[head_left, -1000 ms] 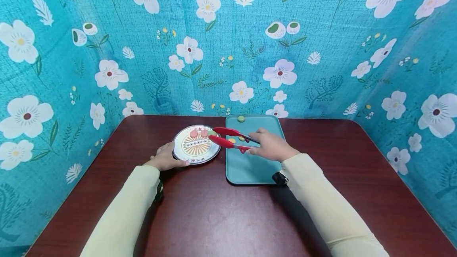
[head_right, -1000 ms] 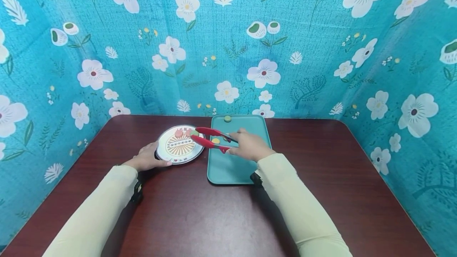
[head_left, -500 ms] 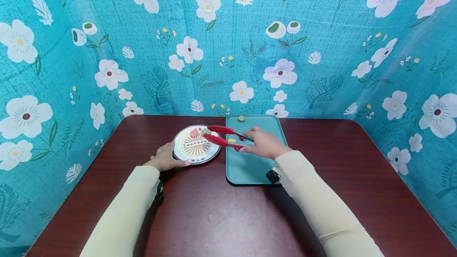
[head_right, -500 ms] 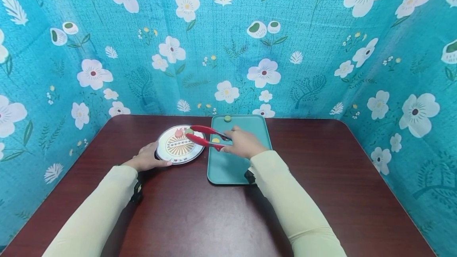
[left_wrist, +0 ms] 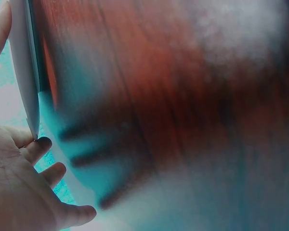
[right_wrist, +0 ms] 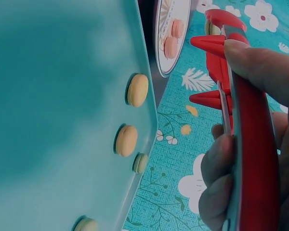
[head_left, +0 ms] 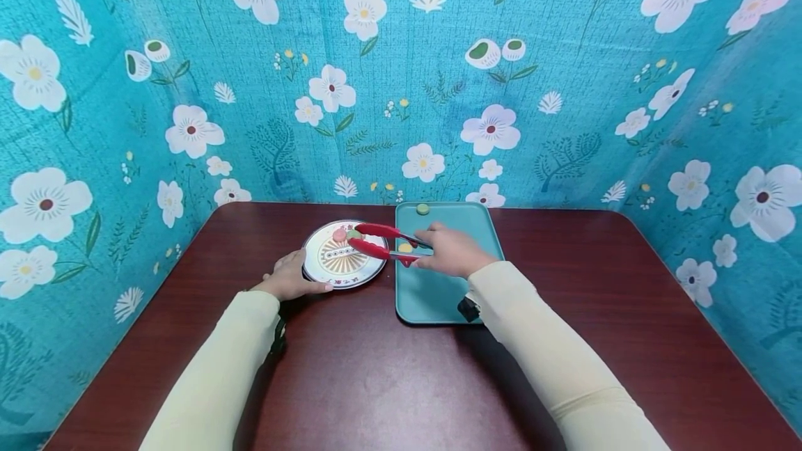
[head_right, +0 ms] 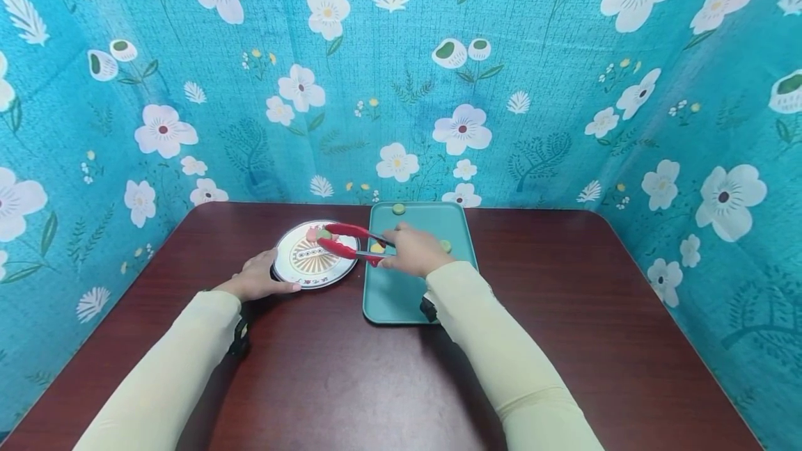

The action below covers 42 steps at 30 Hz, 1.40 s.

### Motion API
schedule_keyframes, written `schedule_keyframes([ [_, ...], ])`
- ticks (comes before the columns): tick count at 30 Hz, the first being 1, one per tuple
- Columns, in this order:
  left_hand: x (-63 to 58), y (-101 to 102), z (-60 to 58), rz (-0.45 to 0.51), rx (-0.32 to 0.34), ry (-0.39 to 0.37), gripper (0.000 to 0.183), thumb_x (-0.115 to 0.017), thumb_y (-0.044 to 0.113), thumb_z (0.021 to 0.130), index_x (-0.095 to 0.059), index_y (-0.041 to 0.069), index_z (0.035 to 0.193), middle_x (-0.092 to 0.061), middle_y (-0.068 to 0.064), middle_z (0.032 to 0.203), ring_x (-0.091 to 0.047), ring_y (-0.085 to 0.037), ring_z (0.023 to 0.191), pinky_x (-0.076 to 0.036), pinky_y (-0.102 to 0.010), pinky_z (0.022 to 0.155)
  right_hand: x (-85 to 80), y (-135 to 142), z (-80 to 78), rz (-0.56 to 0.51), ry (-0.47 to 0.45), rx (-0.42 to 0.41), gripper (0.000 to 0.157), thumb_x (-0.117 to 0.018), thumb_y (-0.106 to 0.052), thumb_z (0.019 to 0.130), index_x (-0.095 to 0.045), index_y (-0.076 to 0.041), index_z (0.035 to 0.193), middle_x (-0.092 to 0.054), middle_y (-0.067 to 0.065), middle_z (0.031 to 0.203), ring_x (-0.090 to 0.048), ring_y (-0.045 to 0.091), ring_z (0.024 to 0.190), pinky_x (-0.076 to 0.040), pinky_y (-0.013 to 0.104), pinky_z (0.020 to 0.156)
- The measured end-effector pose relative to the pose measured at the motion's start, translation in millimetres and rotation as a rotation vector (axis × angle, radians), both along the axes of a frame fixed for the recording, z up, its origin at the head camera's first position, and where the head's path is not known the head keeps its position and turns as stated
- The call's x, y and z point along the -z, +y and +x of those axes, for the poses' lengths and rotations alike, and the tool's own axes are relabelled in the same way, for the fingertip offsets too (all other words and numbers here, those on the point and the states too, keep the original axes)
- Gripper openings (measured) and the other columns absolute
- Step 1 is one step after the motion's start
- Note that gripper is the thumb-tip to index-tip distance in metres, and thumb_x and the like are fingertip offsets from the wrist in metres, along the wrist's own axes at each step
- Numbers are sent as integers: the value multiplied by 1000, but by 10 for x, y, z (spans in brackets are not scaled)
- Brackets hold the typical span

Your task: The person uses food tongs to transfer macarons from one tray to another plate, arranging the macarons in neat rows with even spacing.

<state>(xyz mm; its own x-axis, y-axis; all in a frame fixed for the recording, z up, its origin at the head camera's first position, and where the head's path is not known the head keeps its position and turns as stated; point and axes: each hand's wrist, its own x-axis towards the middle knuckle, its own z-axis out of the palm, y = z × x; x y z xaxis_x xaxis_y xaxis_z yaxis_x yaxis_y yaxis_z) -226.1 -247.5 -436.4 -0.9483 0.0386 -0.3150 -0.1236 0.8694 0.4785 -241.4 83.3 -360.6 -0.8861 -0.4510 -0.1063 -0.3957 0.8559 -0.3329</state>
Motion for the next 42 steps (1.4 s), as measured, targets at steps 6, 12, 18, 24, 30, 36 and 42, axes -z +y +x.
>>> schedule_keyframes([
  [6, -9, 8, 16, -8, 1, -1, 118, -75, 56, 74, -9, -1, 153, -18, -26, 154, -15, -45, 138, -10, -75, 104, 14, -70, -15, 8, 6, -13, 71, -75, -38, 83, -48, -12, 143, -54, 8, 125, -55, 18, 92, -52, 33, 73],
  [12, -19, 15, 21, -7, 1, 2, 116, -76, 54, 74, -10, 0, 153, -20, -26, 153, -16, -45, 137, -11, -75, 104, 28, -128, -39, 12, 10, -20, 70, -76, -37, 83, -50, -10, 142, -54, 8, 126, -55, 18, 94, -52, 35, 76],
  [18, 2, 0, 7, -9, 0, 2, 116, -77, 53, 73, -11, 0, 152, -20, -27, 153, -16, -45, 137, -11, -74, 104, 61, -191, -69, 13, 2, -13, 70, -77, -37, 82, -50, -11, 141, -55, 6, 126, -54, 18, 97, -52, 35, 79],
  [24, 30, -16, -21, -11, -3, 7, 116, -76, 54, 73, -10, 0, 152, -20, -27, 153, -16, -45, 137, -11, -74, 104, 84, -235, -59, -4, 8, -22, 68, -76, -35, 83, -50, -10, 141, -55, 7, 125, -54, 19, 95, -52, 36, 81],
  [30, 31, -10, -13, -14, -6, 4, 115, -77, 52, 73, -11, 0, 152, -20, -26, 153, -16, -45, 138, -12, -74, 105, 128, -291, -66, 23, 11, -30, 67, -75, -37, 83, -52, -11, 141, -55, 7, 125, -55, 19, 96, -52, 36, 84],
  [36, 16, -7, 1, -11, 2, 9, 116, -77, 53, 73, -11, -1, 152, -20, -27, 153, -16, -45, 138, -11, -75, 104, 164, -342, -93, 54, -5, -46, 65, -74, -39, 85, -52, -13, 140, -55, 4, 119, -54, 17, 91, -50, 32, 79],
  [42, -5, 1, 7, -9, 3, 15, 117, -76, 56, 72, -11, 0, 153, -20, -26, 153, -16, -45, 138, -12, -75, 103, 161, -380, -102, 75, -20, -55, 65, -72, -39, 86, -51, -11, 141, -55, 7, 123, -55, 18, 93, -50, 35, 83],
])
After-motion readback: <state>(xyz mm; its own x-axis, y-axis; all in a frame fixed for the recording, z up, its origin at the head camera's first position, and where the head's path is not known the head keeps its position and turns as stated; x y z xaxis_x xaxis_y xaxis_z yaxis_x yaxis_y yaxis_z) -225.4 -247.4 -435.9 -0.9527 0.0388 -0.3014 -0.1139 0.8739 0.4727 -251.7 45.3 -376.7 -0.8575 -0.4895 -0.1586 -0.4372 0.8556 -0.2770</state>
